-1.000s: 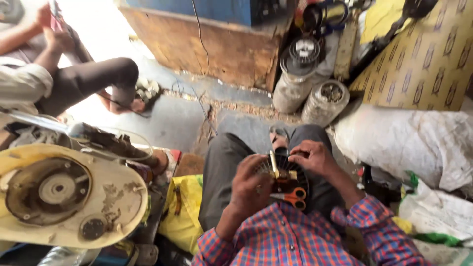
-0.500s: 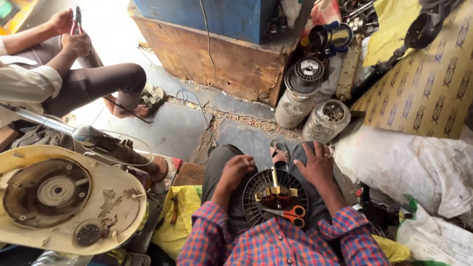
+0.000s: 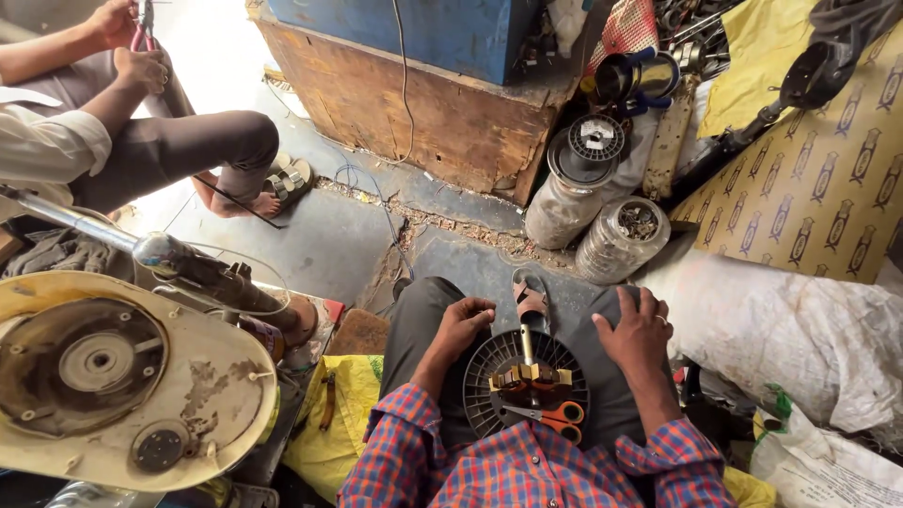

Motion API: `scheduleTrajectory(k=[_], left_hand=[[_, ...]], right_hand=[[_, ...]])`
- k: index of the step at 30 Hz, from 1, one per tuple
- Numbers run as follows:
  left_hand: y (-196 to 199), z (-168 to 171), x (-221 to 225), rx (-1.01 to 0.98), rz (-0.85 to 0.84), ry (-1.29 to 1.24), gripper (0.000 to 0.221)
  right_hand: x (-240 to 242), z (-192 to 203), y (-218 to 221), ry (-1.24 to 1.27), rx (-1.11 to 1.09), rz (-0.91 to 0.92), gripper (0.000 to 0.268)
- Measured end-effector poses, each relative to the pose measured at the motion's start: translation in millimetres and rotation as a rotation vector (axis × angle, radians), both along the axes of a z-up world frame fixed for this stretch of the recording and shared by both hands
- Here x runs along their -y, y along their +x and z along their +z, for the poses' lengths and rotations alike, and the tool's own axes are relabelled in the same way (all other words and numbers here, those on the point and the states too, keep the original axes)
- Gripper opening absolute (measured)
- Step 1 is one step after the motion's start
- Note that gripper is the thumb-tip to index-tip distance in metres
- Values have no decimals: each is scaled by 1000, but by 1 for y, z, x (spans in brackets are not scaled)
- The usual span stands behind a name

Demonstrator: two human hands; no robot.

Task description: The person sits on the ground with a small electric motor armature on their lap and fits copper wire coils onto its slots, pressing and adjusting the windings by hand. They use scissors and pliers to trim and position wire ends while turning the armature to work on different sides.

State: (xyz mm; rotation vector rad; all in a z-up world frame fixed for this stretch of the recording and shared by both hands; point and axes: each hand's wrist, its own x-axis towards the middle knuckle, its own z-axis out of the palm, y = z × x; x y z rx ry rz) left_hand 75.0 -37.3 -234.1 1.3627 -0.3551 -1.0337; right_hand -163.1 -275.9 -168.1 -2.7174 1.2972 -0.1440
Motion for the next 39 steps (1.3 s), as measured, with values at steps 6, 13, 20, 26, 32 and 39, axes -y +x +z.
scheduleTrajectory(k=[6, 13, 20, 26, 32, 39], left_hand=[[-6, -6, 3, 64, -29, 26, 23], [-4, 9, -1, 165, -55, 55, 25], [-6, 4, -4, 226, -51, 73, 27], [-4, -7, 0, 183, -55, 47, 25], [-6, -1, -1, 159, -51, 28, 26], [-5, 15, -1, 160, -66, 91, 26]], right_hand=[[4, -11, -15, 2, -14, -27, 76], [4, -17, -6, 34, 12, 23, 76], [-2, -23, 10, 53, 93, 108, 76], [-4, -16, 15, 18, 138, 137, 75], [-7, -13, 10, 21, 164, 140, 75], [-1, -21, 8, 78, 108, 118, 76]])
